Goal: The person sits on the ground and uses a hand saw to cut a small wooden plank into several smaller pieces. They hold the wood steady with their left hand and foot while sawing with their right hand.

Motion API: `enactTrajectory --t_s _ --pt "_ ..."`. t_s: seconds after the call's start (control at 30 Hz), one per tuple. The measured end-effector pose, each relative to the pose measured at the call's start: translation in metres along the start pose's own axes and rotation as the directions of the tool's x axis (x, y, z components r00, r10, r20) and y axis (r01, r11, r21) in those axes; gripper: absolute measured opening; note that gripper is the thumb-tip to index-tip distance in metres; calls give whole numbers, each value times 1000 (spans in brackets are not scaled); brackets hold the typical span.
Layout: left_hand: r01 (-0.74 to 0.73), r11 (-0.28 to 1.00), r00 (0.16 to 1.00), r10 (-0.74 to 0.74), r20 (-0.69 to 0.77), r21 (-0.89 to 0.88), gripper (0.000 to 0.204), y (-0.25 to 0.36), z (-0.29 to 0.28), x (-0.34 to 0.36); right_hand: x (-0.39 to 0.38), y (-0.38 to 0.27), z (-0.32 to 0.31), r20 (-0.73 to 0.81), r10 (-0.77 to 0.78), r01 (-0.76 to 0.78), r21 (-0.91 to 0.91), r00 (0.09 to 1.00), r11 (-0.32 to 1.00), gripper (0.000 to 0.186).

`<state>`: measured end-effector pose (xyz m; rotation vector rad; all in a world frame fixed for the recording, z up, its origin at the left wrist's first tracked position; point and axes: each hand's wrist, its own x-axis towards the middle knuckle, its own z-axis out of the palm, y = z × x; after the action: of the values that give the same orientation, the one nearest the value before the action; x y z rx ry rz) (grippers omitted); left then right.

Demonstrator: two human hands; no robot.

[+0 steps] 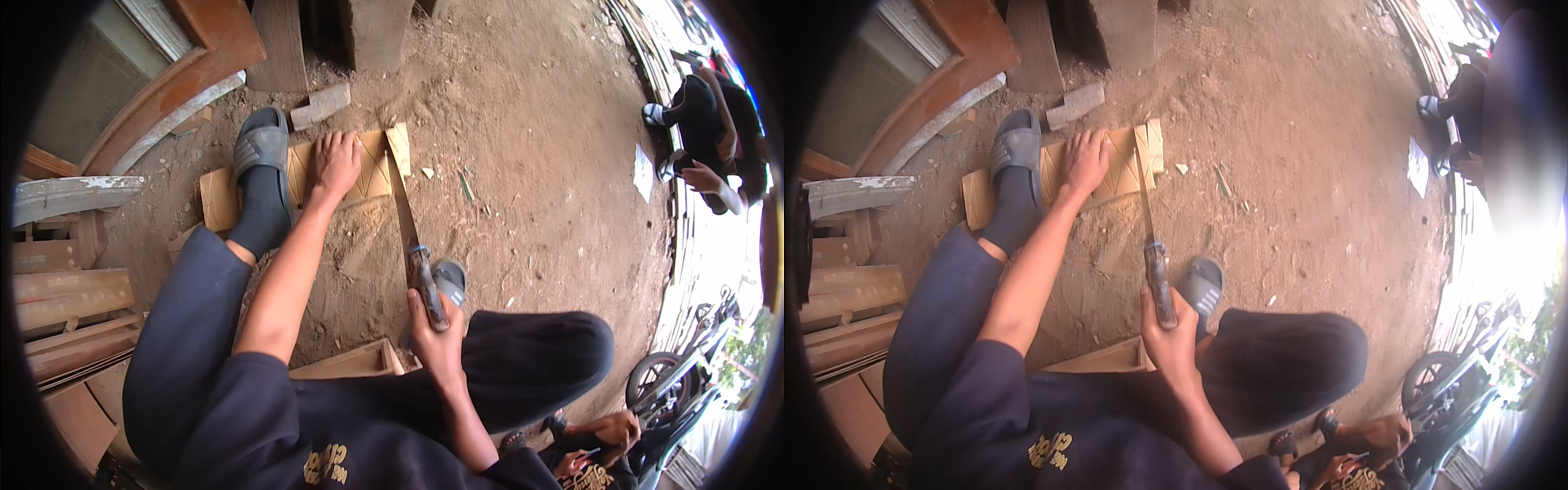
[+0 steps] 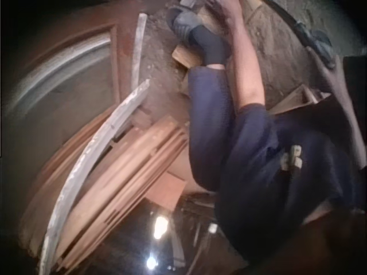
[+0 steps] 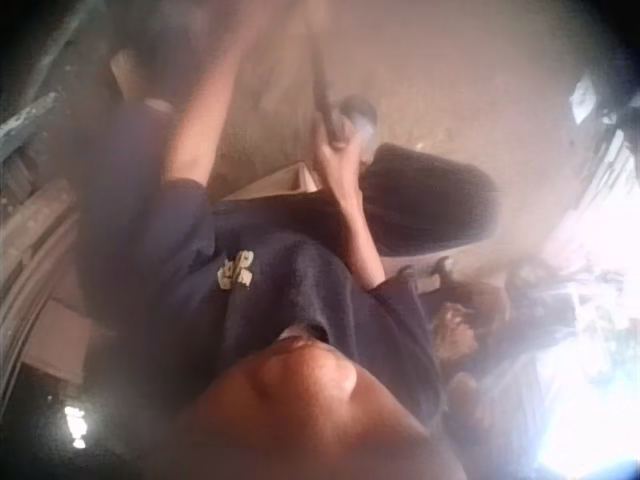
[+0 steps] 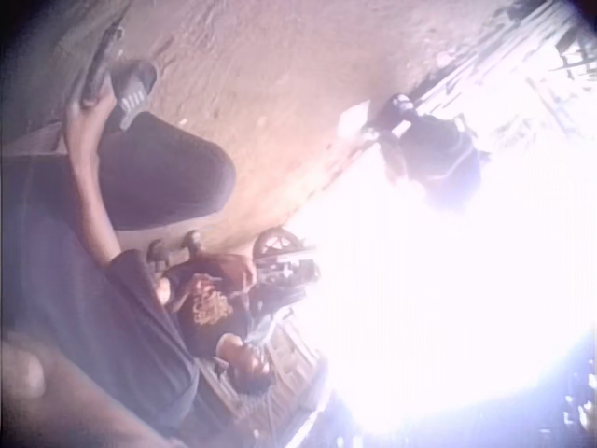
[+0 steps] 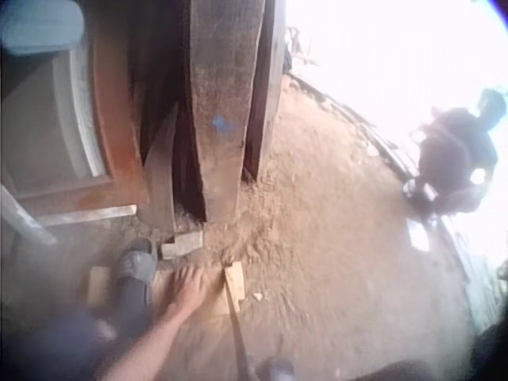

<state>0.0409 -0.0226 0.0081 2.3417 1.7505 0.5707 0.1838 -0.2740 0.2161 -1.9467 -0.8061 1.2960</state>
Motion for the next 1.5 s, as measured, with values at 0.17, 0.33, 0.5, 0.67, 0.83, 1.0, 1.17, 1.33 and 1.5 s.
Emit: enactTrajectory --t_s 0.17,0.33,0.5,0.67,0.83,1.0,1.17,1.33,1.5 --pt "115 992 971 -125 206 57 47 2 7 -12 -50 -3 -16 -60 22 -22 -3 998 1000 24" --pt "183 971 978 -196 71 156 47 -5 9 7 -18 -8 0 -64 28 -28 -13 998 1000 25" --pt "219 952 966 -243 90 214 48 -6 4 11 -29 -5 -3 -32 6 -7 -14 999 1000 19" --pt "217 953 969 -237 75 212 47 -2 11 13 -28 -2 -9 -40 -24 23 -21 999 1000 21" --pt "222 950 970 -239 54 219 46 -7 12 11 45 -11 12 -16 -13 13 -20 1000 1000 22" --pt "177 957 984 -175 -28 230 45 -5 10 14 -20 -4 -13 -30 -16 16 -17 999 1000 17" --pt "229 957 966 -246 76 180 46 -2 5 13 34 -14 8 -19 -11 10 -27 1000 1000 24" --pt "205 960 976 -215 36 193 46 -6 9 12 2 -13 -11 0 -9 9 -94 1000 996 31" --pt "206 956 977 -212 3 209 46 -7 10 11 8 -5 -21 -12 66 -66 -11 998 998 32"
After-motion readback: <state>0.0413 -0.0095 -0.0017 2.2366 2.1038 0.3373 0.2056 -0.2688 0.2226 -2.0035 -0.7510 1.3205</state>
